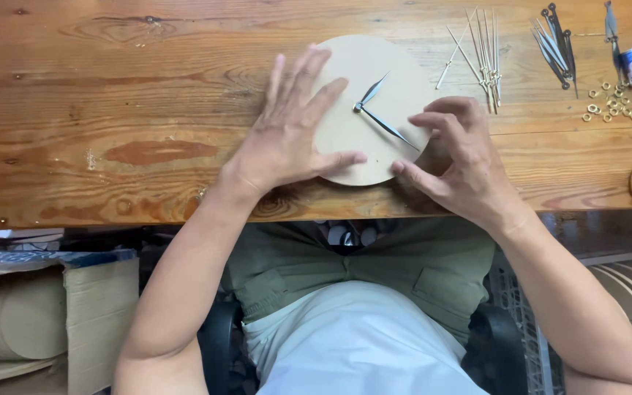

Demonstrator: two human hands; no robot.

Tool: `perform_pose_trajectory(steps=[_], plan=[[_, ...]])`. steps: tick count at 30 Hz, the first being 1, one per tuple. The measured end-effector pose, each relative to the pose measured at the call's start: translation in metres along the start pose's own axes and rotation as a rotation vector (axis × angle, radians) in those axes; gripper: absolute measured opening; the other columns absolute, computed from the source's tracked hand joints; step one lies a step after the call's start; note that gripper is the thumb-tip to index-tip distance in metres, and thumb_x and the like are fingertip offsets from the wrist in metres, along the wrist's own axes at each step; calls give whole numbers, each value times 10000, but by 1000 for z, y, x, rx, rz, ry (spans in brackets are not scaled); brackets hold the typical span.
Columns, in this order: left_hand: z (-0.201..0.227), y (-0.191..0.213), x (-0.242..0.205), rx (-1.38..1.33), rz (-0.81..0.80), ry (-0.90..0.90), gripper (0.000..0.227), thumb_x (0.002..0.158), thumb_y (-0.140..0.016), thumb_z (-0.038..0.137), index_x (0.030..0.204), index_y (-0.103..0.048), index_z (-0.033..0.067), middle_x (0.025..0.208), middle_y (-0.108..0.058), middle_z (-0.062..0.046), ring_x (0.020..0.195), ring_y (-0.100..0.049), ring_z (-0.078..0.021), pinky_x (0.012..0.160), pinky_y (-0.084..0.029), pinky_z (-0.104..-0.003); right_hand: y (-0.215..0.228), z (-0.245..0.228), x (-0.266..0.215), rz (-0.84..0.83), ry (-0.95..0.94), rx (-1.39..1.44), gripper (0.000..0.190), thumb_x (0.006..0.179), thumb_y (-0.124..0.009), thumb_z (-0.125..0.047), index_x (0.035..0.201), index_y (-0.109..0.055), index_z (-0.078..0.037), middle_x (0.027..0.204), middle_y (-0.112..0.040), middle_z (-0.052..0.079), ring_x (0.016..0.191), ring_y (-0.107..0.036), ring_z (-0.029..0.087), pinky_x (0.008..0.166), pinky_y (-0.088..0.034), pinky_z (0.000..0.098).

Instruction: The person assembles a clock mechanism on a round wooden board. They use pliers to secure a central metal piece, then insert and adjust the hour, minute, and second hands into the center hub.

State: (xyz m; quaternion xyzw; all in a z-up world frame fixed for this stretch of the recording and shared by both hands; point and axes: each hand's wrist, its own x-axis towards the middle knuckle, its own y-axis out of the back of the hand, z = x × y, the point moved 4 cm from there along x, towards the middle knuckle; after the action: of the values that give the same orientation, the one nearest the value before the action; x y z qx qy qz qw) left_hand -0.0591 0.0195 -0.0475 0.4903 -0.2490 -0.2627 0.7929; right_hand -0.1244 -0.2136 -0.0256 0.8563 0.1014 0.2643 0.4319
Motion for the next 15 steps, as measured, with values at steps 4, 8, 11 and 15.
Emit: perform_pose_trajectory(steps=[4, 8, 11, 15], plan=[[-14, -2, -29, 37, -131, 25, 1478, 697, -708, 951, 1659, 43, 118, 1713, 83, -229, 1591, 110, -369, 1290, 47, -582, 1, 1, -13, -37, -5, 6, 876, 828, -871, -401, 1491, -406, -68, 1463, -397, 234, 1370, -433, 378, 1159, -398, 550], [-16, -2, -37, -55, -1, -34, 1428, 719, -952, 685, 1657, -54, 91, 1722, -54, -198, 1610, -7, -345, 1293, -221, -558, -2, 3, -14, -62, 5, 27, 894, 853, -877, -222, 1543, -340, -38, 1529, -390, 255, 1438, -418, 414, 1198, -384, 553], [-16, 0, -39, -98, 132, -30, 1327, 741, -900, 684, 1629, -153, 40, 1696, -224, -197, 1592, -155, -349, 1272, -311, -573, 2, 1, -13, -4, 40, 95, 791, 906, -836, -148, 1525, -364, -3, 1516, -421, 280, 1451, -424, 413, 1191, -424, 525], [0, 19, -42, -125, 378, 6, 1120, 770, -714, 766, 1507, -439, -32, 1501, -519, -294, 1453, -445, -406, 1166, -430, -600, 14, -6, -12, 116, 49, 111, 618, 1008, -755, -174, 1506, -437, 6, 1491, -484, 286, 1390, -490, 386, 1045, -506, 452]])
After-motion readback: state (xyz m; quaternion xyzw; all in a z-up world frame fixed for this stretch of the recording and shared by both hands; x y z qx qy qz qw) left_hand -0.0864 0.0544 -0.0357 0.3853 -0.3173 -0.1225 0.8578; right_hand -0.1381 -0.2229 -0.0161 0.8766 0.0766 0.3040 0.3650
